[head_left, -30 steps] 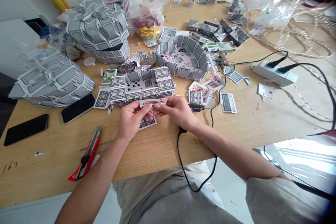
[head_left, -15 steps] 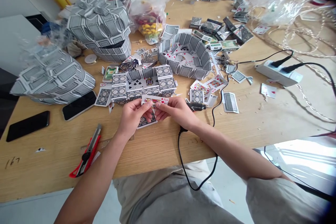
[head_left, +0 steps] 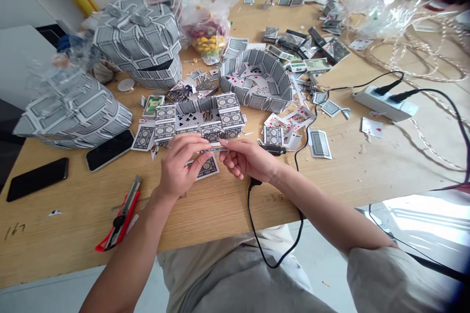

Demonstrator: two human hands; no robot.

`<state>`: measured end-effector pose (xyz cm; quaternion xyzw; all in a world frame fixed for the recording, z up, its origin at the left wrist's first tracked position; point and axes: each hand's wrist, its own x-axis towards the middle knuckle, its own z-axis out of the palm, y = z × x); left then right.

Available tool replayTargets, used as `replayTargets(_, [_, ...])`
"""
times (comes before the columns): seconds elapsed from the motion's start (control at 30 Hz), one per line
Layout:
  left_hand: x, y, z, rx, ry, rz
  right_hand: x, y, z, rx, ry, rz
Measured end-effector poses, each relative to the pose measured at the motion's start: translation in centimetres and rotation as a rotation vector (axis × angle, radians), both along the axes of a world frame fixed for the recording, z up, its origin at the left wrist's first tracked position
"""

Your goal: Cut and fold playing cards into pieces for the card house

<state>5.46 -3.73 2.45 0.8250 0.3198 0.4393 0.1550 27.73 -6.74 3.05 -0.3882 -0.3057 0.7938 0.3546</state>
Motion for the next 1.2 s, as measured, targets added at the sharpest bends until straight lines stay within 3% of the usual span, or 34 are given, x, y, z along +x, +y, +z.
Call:
replayTargets(0.13, [-0.1,-0.6,1.3,-0.063,-0.044,0.008,0.0,-1.4,1.5,0.494,-0.381,-0.369])
replayTargets(0.2, [-0.2,-1.7,2.4,-0.121,-0.058,0.01,0.1,-2.6,2.5,0.76,-0.556,-0.38])
replayTargets(0.27, [-0.3,-3.2,3.5,-0.186,-0.062,0.01,0.2,-4.0,3.4,0.888,-0.642,-0.297])
replayTargets(0.4, [-0.4,-6.9,4.8,-0.29,-0.09,0.012,-0.1,-7.0,4.1,0.909,-0.665,-0.276])
replayTargets(0.63, [-0.9,-11.6,4.5,-0.428,-0.212,0.008,-1.2,-11.0,4.4,0.941,-0.65,-0.318])
replayTargets(0.87, [-1.4,-13.4,4.4,-0.437,-0.247,0.028,-1.8,-12.5,4.6,1.027,-0.681,-0.321])
replayTargets(1.2, [-1.8,-14.2,4.7,-0.341,-0.227,0.004,-2.0,-13.2,5.2,1.04,-0.644,-0.271])
